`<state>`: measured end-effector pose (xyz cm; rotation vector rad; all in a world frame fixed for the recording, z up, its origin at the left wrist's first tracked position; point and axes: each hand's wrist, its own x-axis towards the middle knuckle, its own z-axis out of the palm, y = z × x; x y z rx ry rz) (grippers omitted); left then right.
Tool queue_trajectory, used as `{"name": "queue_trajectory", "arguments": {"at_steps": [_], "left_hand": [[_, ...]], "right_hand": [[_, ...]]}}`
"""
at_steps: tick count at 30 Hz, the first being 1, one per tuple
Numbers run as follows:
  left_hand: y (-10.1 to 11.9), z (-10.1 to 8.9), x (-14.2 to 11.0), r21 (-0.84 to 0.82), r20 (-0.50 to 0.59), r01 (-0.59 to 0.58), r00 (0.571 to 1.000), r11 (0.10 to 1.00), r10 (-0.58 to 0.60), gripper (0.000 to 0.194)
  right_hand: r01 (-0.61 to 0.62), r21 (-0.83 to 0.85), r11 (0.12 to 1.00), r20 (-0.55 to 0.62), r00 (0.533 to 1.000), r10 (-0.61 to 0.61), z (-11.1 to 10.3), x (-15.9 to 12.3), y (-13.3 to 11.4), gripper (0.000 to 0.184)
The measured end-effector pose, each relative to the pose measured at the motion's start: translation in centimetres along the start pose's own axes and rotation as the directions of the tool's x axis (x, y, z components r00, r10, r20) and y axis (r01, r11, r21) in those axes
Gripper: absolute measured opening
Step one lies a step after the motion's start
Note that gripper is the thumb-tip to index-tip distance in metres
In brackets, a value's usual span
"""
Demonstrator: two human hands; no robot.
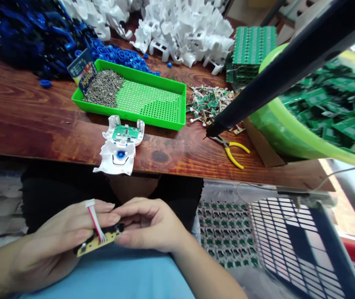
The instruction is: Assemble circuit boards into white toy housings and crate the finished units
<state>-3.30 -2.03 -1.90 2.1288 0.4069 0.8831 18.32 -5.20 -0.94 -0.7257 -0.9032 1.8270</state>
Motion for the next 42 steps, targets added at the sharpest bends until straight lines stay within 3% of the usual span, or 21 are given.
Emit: {"name": "queue_trajectory", "arguments": {"at_steps": [6,10,17,20,23,25,27,34,42], "left_hand": [[0.8,0.0,0.0,-0.105,0.004,0.054,0.999,0.993,-0.054,0.068],[1.3,-0.7,0.9,-0.153,0.099,0.06,0.994,0.986,-0.046,0.081],[0.7,-0.4,0.7,-0.162,0.04,0.004,0.999,0.987,0.003,0.074],[0.4,-0.4,0.7,-0.091,-0.016,-0.027,1.0,0.995,0.026,0.072],[0.5,-0.9,1.6,0.005,-0.057,-0.146,0.988,0.989,0.146,0.053],[0.7,-1.1,2.2,0.05,-0.068,-0.206,0.976,0.977,0.209,0.037],[0.8,-1.1,2.6,0.082,-0.067,-0.223,0.971,0.971,0.229,0.032],[0.8,-0.7,1.9,0.043,-0.093,-0.158,0.982,0.986,0.162,0.052],[0.9,0.1,0.1,-0.076,-0.082,-0.078,0.994,0.994,0.072,0.07]], "right_hand": [[-0.008,-0.022,1.0,0.062,0.998,0.009,-0.2,0.0,0.3,0.038],[0.033,-0.106,0.994,0.062,0.998,-0.026,-0.1,0.0,0.3,0.031],[0.143,-0.278,0.95,0.093,0.988,-0.122,0.1,-0.1,-0.3,0.027],[0.244,-0.48,0.842,0.076,0.968,-0.237,0.3,-0.2,-1.0,0.026],[0.345,-0.689,0.637,0.042,0.897,-0.441,0.5,-0.6,-1.8,0.031],[0.404,-0.747,0.528,0.11,0.858,-0.501,0.7,-0.8,-2.1,0.027],[0.438,-0.755,0.488,0.177,0.853,-0.491,0.9,-1.0,-2.3,0.022],[0.346,-0.762,0.547,0.065,0.882,-0.467,1.4,-1.4,-2.3,0.02],[0.296,-0.759,0.58,0.041,0.911,-0.41,1.7,-1.4,-2.9,0.016]]}}
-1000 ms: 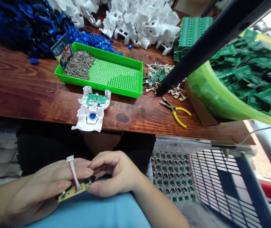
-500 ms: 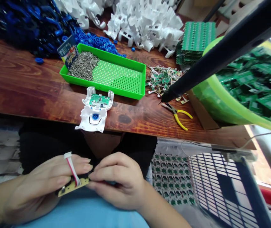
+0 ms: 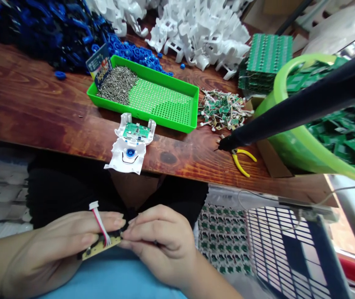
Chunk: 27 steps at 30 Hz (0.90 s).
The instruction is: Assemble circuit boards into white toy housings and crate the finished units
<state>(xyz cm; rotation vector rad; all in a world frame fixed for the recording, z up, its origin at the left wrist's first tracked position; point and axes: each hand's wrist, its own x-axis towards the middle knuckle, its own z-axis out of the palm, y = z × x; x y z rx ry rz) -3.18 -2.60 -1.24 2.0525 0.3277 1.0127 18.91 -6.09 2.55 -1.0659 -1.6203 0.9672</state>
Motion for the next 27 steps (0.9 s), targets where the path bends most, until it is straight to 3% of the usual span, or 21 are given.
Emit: {"name": "queue_trajectory", "arguments": {"at_steps": [5,9,13,16,18,22,27], "left_hand": [[0.2,-0.4,0.2,-0.012,0.045,0.004,0.999,1.0,-0.004,0.072],[0.2,-0.7,0.2,0.004,0.109,-0.01,0.994,1.0,0.009,0.072],[0.1,-0.9,0.2,-0.006,0.195,-0.054,0.979,0.999,0.055,0.059],[-0.2,-1.2,0.5,0.011,0.214,-0.094,0.973,0.995,0.09,0.051],[-0.3,-1.5,0.6,0.053,0.211,-0.131,0.971,0.99,0.117,0.044],[-0.3,-1.8,0.3,0.065,0.305,-0.112,0.948,0.992,0.087,0.038],[-0.1,-1.5,1.2,0.057,0.356,-0.051,0.934,0.997,0.027,0.035]], "right_hand": [[-0.121,0.064,0.991,0.017,0.993,0.12,-0.1,0.0,-0.2,0.016],[-0.29,0.197,0.937,0.056,0.957,0.284,-0.2,-0.2,0.2,0.036],[-0.537,0.421,0.731,0.351,0.839,0.415,-0.2,-0.3,1.1,0.052],[-0.635,0.556,0.537,0.508,0.77,0.386,0.1,-0.3,1.9,0.06],[-0.655,0.587,0.475,0.561,0.753,0.345,0.2,-0.3,2.5,0.064],[-0.635,0.589,0.5,0.555,0.767,0.321,0.4,-0.2,3.1,0.062],[-0.546,0.51,0.665,0.482,0.822,0.304,0.6,0.2,3.0,0.049]]}}
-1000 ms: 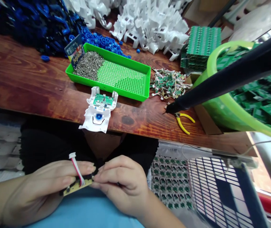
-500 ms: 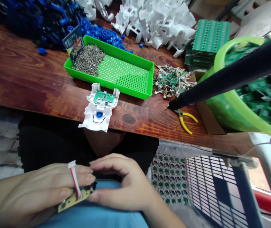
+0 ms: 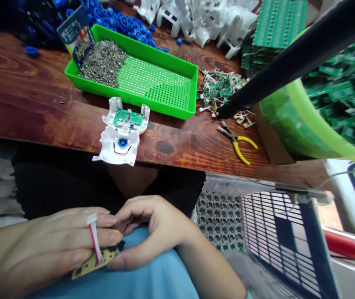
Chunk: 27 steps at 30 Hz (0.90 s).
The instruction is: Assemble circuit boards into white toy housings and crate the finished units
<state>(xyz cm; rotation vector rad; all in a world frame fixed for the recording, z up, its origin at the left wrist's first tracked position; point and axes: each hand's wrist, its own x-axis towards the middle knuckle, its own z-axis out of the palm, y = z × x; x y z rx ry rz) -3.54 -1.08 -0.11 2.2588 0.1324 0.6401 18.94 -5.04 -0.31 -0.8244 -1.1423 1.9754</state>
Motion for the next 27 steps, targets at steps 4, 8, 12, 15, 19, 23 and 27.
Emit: {"name": "queue_trajectory", "arguments": {"at_steps": [4,8,12,15,19,23,27], "left_hand": [[-0.4,-0.4,1.3,-0.031,0.011,-0.069,0.998,0.997,0.069,0.029],[-0.6,-0.4,1.2,-0.081,-0.061,-0.101,0.994,0.992,0.096,0.034],[-0.3,0.5,-0.2,-0.136,-0.109,-0.058,0.993,0.989,0.043,0.047],[-0.1,1.0,-0.7,-0.17,-0.137,0.015,0.99,0.985,-0.039,0.055],[-0.5,1.0,0.0,-0.203,-0.093,0.044,0.994,0.978,-0.064,0.052],[-0.9,0.7,0.4,-0.264,-0.027,0.143,0.988,0.954,-0.155,0.047],[-0.6,0.8,0.6,-0.36,-0.1,0.214,0.959,0.908,-0.266,0.042]], "right_hand": [[0.04,-0.115,0.993,0.038,0.999,-0.036,-0.2,0.3,0.0,0.041],[0.087,-0.165,0.983,0.073,0.994,-0.075,-0.6,0.6,0.3,0.039],[0.104,-0.151,0.983,0.097,0.991,-0.09,-0.6,0.8,0.6,0.035],[0.092,-0.042,0.995,0.098,0.991,-0.088,-0.4,0.9,0.7,0.039],[-0.019,0.153,0.988,0.073,0.997,0.008,-0.4,0.8,0.8,0.042],[-0.243,0.259,0.935,0.084,0.97,0.229,-0.6,0.6,0.8,0.037],[-0.349,0.432,0.832,0.062,0.931,0.359,-0.7,0.8,1.0,0.037]]}}
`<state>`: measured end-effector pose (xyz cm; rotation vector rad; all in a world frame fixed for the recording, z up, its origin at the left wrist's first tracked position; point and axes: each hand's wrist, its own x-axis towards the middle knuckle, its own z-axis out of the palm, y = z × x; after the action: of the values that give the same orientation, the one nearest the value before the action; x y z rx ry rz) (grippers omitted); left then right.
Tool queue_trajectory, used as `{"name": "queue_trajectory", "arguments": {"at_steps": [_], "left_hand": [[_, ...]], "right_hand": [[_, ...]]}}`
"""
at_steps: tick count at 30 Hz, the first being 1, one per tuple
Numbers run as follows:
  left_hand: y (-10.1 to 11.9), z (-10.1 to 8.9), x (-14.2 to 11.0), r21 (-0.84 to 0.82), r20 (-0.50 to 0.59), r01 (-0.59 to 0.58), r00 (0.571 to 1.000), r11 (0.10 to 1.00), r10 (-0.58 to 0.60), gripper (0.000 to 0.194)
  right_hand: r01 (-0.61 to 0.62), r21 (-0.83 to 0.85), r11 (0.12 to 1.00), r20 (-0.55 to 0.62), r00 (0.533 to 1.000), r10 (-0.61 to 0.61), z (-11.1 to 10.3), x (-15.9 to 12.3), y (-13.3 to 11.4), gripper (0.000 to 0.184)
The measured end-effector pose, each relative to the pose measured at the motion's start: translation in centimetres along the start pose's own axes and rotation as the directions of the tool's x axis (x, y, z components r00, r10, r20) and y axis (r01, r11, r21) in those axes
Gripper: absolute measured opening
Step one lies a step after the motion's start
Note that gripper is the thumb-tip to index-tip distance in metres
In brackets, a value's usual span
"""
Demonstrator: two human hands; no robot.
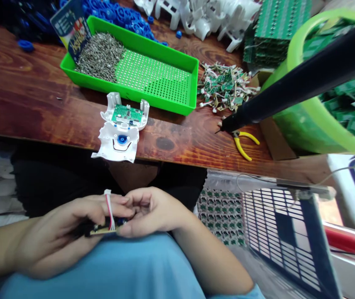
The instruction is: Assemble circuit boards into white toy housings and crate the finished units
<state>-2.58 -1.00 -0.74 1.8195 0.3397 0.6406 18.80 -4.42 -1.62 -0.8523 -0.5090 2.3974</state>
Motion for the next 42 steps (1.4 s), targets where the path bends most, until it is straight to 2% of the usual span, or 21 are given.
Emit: {"name": "queue_trajectory", "arguments": {"at_steps": [3,5,10,18,25,35,42], "left_hand": [[0.3,0.4,0.1,-0.126,-0.06,0.162,0.984,0.979,-0.17,0.034],[0.5,0.7,0.1,-0.186,-0.094,0.226,0.965,0.956,-0.246,0.035],[0.6,1.4,0.1,-0.234,-0.152,0.24,0.948,0.942,-0.28,0.037],[0.8,2.3,0.8,-0.38,-0.243,0.34,0.861,0.861,-0.447,0.021],[0.9,2.1,1.7,-0.482,-0.237,0.443,0.764,0.756,-0.6,0.011],[1.3,2.3,2.3,-0.53,-0.272,0.485,0.68,0.695,-0.681,0.014],[1.4,2.5,2.4,-0.531,-0.284,0.487,0.669,0.694,-0.687,0.015]], "right_hand": [[-0.043,0.053,0.998,-0.068,0.997,0.046,0.1,0.4,0.0,0.038],[-0.06,0.067,0.996,-0.098,0.993,0.066,0.3,0.6,-0.1,0.039],[-0.083,0.098,0.992,-0.094,0.991,0.092,0.2,0.8,-0.1,0.042],[-0.102,0.146,0.984,-0.15,0.981,0.124,0.4,1.0,0.0,0.044],[-0.107,0.214,0.971,-0.119,0.984,0.135,0.3,1.1,0.3,0.04],[-0.079,0.265,0.961,-0.102,0.989,0.109,0.2,1.2,0.6,0.035],[-0.063,0.249,0.967,-0.104,0.99,0.091,0.2,1.2,0.8,0.033]]}}
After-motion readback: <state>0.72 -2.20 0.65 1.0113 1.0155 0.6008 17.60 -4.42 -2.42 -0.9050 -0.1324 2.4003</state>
